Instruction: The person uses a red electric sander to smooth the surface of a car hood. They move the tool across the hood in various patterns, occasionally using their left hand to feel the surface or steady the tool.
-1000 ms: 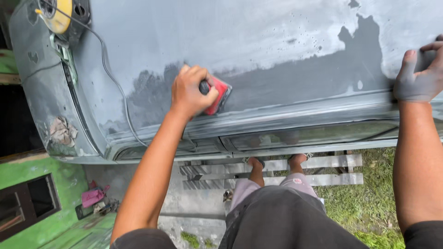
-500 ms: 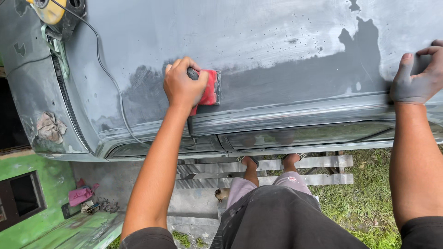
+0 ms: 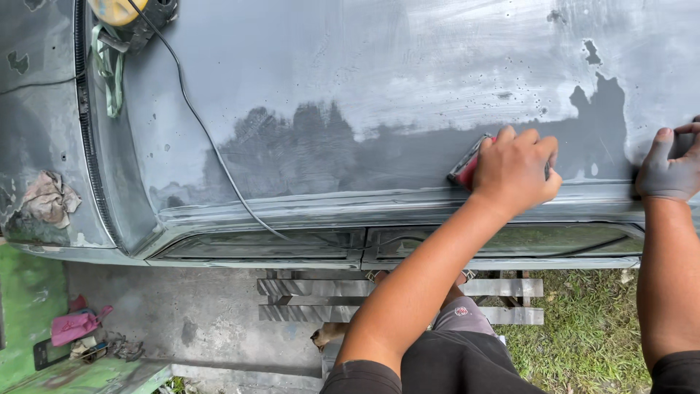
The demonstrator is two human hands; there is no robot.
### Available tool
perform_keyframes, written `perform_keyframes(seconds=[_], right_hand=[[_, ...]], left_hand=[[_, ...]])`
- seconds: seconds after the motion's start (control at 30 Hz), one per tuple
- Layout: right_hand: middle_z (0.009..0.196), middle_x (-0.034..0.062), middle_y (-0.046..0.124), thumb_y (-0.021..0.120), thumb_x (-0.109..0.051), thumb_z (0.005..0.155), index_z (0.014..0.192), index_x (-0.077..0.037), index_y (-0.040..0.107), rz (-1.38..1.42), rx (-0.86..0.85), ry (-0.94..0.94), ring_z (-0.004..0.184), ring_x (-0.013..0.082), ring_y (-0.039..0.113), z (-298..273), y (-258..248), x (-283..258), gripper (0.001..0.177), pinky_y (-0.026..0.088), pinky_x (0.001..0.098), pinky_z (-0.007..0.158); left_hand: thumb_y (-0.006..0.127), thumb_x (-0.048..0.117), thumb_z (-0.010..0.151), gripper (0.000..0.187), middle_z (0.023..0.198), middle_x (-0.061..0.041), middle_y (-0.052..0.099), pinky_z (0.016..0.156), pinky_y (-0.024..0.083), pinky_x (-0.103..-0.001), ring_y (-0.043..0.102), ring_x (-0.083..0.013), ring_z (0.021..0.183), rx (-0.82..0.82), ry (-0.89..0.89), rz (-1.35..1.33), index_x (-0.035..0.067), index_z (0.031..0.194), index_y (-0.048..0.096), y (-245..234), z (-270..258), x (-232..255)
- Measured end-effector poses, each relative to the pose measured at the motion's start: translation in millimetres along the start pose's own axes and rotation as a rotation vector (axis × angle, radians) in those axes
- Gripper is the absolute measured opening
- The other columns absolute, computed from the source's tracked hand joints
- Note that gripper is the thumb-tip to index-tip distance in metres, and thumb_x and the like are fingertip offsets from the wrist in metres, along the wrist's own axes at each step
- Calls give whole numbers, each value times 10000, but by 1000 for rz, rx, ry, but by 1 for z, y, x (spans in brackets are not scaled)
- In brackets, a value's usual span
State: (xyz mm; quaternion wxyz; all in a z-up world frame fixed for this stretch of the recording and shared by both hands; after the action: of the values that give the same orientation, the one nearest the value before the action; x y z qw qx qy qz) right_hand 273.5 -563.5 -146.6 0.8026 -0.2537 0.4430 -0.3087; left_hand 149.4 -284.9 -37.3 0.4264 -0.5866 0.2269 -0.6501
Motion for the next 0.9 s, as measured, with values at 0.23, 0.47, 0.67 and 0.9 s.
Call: perform_keyframes(seconds=[0.23, 0.47, 0.67, 0.9], right_hand=[[1324, 306, 649, 679, -62, 1117, 1138, 100, 606, -32, 40, -97, 1215, 469, 648, 6, -8, -21, 179, 459, 501, 1005], [1144, 214, 616, 688, -113, 1088, 1149, 26, 612, -140, 73, -102, 1076, 391, 565, 2, 58, -145, 170, 421, 473, 925], [1440, 295, 529, 569, -290, 1041, 1419, -22, 491, 790, -442, -75, 1410, 533, 409, -32, 146, -486, 470, 333, 606, 1174], [1167, 63, 699, 636, -480, 930, 1206, -172, 650, 681, -400, -102, 1191, 287, 683, -65, 213, -605, 413, 540, 401, 1028]], left_hand=[[627, 305, 721, 34, 779, 42, 666, 589, 425, -430, 596, -299, 795, 100, -148, -25, 274, 735, 628, -113, -2, -90], [699, 367, 774, 110, 801, 83, 640, 598, 472, -425, 631, -292, 865, 202, -430, -22, 291, 746, 625, -184, -19, -180], [694, 385, 895, 147, 942, -23, 717, 842, 576, -451, 709, -309, 973, 301, -392, -69, 239, 893, 680, -226, -43, -241], [672, 316, 945, 130, 988, -66, 745, 893, 558, -447, 699, -299, 1034, 225, -390, -321, 200, 973, 724, -214, -32, -256]])
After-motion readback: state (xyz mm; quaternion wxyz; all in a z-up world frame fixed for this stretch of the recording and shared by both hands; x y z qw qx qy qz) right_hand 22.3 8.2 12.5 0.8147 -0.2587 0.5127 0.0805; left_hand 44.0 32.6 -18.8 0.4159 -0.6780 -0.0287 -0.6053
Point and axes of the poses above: each hand's wrist, its own z-axis towards the middle knuckle, its own y-axis out of the palm, x = y × z, the point moved 7 cm from there along z, towards the middle knuckle
